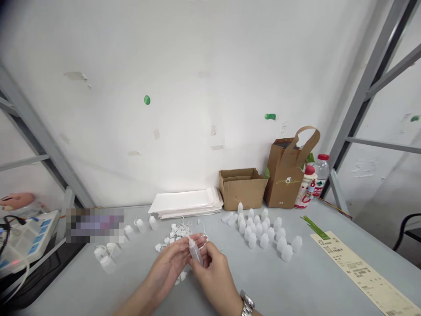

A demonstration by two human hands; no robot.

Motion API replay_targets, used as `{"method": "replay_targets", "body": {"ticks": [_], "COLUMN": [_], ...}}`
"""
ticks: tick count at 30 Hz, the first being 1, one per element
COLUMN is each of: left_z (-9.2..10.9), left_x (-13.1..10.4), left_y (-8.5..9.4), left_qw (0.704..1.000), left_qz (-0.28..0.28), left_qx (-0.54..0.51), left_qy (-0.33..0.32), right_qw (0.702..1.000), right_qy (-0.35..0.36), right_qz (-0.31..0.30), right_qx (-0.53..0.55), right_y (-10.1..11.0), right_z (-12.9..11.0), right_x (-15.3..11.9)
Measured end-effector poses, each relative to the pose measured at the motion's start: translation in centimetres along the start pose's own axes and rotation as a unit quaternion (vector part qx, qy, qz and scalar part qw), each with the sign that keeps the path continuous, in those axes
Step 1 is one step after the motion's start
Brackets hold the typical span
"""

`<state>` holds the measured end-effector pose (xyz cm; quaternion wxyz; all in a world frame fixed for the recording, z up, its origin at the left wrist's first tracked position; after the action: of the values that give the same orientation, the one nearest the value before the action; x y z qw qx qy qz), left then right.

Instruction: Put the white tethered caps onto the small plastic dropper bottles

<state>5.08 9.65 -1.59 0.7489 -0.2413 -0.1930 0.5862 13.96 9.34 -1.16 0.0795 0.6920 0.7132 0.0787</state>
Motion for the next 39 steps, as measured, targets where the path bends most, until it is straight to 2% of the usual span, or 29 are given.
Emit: {"method": "replay_targets", "body": {"ticks": [7, 14, 19, 24, 34, 39], "left_z": [-0.9, -1.2, -1.0, -0.9, -1.1, -1.3], "left_x": [0.2, 0.1, -0.1, -0.3, -0.7, -0.4], "left_y": [0.3, 0.1, -0.5, -0.9, -1.3, -0.5], "left_qw": [0.999, 0.996, 0.994, 0.991, 0.987, 0.992], "left_qz": [0.005, -0.010, -0.030, -0.038, -0.045, -0.010], "left_qx": [-0.039, -0.061, -0.077, -0.109, -0.125, -0.107], "left_qy": [0.033, 0.059, 0.070, 0.072, 0.085, 0.070], "right_qw": [0.996, 0.974, 0.956, 0.920, 0.849, 0.823], "right_qy": [-0.033, -0.060, -0.093, -0.121, -0.161, -0.161], "right_qz": [-0.021, -0.106, -0.165, -0.230, -0.341, -0.384], "right_qx": [0.084, 0.192, 0.223, 0.294, 0.370, 0.386], "right_y": [-0.3, -1.7, -2.4, -3.0, -5.1, -5.4], "right_z": [1.0, 1.0, 0.5, -0.1, 0.5, -0.1], "right_x": [0.4, 0.7, 0.4, -0.4, -1.5, -1.8]}}
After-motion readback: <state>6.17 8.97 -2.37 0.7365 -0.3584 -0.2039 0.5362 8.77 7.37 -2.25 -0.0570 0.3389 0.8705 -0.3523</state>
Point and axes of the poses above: each hand's wrist, its own x-axis towards the middle knuckle, its own y-axis out of the back of the hand, z = x × y, the point moved 10 cm from there along x, towards the middle knuckle, and after that the axes turned 9 degrees about -y, right-handed, at the moved point
